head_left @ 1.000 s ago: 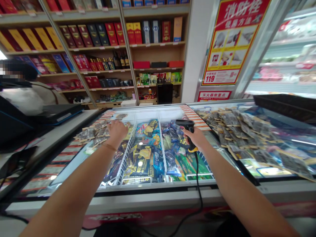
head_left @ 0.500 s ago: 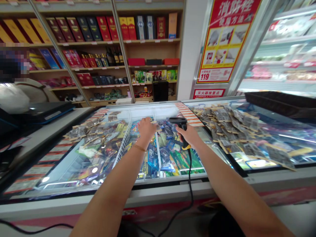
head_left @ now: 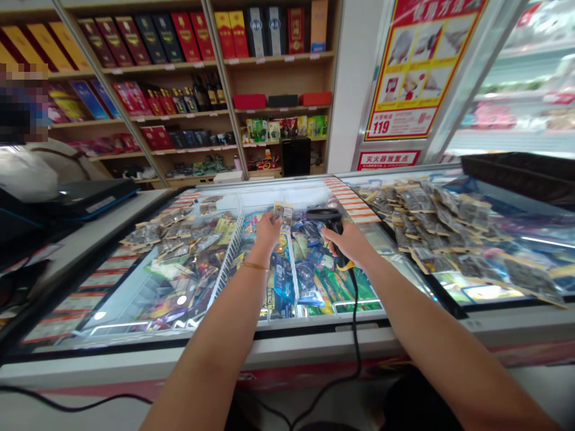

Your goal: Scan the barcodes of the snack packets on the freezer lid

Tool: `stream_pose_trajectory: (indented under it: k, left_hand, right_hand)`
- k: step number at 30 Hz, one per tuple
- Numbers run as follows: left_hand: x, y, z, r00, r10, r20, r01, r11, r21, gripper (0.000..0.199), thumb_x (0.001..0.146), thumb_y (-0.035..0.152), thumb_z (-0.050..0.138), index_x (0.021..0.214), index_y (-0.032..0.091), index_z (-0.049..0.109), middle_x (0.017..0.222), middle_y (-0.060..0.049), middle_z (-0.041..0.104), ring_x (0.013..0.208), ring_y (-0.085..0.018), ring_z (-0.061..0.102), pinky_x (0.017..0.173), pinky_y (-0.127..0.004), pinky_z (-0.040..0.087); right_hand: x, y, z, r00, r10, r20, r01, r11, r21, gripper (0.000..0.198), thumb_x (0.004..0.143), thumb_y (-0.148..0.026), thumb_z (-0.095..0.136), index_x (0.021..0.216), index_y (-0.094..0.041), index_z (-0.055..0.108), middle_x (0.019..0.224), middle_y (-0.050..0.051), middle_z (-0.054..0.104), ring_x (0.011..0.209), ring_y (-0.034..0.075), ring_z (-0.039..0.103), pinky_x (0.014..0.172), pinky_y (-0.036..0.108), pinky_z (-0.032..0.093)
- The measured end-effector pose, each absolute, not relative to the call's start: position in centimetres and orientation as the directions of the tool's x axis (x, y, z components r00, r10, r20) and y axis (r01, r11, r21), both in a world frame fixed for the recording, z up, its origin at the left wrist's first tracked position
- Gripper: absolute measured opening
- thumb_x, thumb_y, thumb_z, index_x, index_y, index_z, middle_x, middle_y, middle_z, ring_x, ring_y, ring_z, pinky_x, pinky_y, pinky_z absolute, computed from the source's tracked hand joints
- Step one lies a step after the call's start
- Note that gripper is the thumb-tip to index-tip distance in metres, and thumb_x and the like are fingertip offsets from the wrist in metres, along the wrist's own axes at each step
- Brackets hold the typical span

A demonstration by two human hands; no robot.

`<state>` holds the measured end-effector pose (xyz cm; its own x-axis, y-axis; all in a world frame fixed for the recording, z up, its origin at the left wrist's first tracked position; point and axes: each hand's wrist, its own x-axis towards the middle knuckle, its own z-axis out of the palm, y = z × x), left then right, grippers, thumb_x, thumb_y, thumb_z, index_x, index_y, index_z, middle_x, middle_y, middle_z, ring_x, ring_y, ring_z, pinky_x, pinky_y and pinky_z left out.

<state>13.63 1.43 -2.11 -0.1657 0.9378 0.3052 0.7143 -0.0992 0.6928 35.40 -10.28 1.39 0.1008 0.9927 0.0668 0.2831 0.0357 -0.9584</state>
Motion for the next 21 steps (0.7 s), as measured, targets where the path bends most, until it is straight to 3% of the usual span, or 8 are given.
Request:
stream_pose_trajectory:
  k: [3, 8, 15, 21]
  left_hand:
    - [13.2, 1.8, -2.5, -0.237, 0.921, 0.309, 0.586, -0.119, 0.802, 0.028, 0.088, 0.022, 0.058, 0.111, 0.014, 0.072, 0.107, -0.011, 0.078, 0.101, -0.022, 0.073, 0.089, -0.032, 0.053]
    - [13.0, 1.7, -2.6, -0.347, 0.898, 0.272, 0.396, -0.122, 0.910, 0.024, 0.080, 0.022, 0.067, 0.102, 0.014, 0.072, 0.094, -0.008, 0.078, 0.090, -0.023, 0.074, 0.082, -0.032, 0.055]
    - [13.1, 2.0, -2.9, -0.394, 0.898, 0.197, 0.234, -0.109, 0.966, 0.028, 0.077, 0.021, 0.068, 0.104, 0.014, 0.069, 0.091, -0.008, 0.077, 0.085, -0.020, 0.073, 0.076, -0.031, 0.057]
    - [12.8, 2.1, -3.2, -0.393, 0.902, 0.182, 0.201, -0.109, 0.974, 0.031, 0.076, 0.026, 0.069, 0.105, 0.014, 0.068, 0.091, -0.008, 0.076, 0.086, -0.021, 0.073, 0.075, -0.031, 0.057]
  right_hand:
    - [35.4, -10.4, 1.2, 0.078, 0.993, 0.086, 0.295, 0.059, -0.954, 0.020, 0.085, -0.033, 0.070, 0.079, -0.022, 0.054, 0.054, -0.001, 0.060, 0.043, 0.015, 0.056, 0.042, 0.025, 0.043]
    - [35.0, -11.2, 1.8, 0.020, 0.995, 0.101, 0.364, 0.087, -0.927, 0.017, 0.085, -0.028, 0.072, 0.078, -0.021, 0.059, 0.053, -0.001, 0.062, 0.040, 0.013, 0.054, 0.041, 0.023, 0.040]
    - [34.5, -12.0, 2.8, -0.003, 0.995, 0.103, 0.451, 0.093, -0.888, 0.015, 0.088, -0.026, 0.067, 0.078, -0.021, 0.057, 0.051, -0.002, 0.062, 0.038, 0.013, 0.054, 0.043, 0.024, 0.042]
    - [34.4, -12.3, 3.0, -0.017, 0.995, 0.096, 0.452, 0.094, -0.887, 0.017, 0.090, -0.026, 0.065, 0.077, -0.022, 0.054, 0.048, -0.002, 0.059, 0.037, 0.014, 0.053, 0.045, 0.025, 0.043]
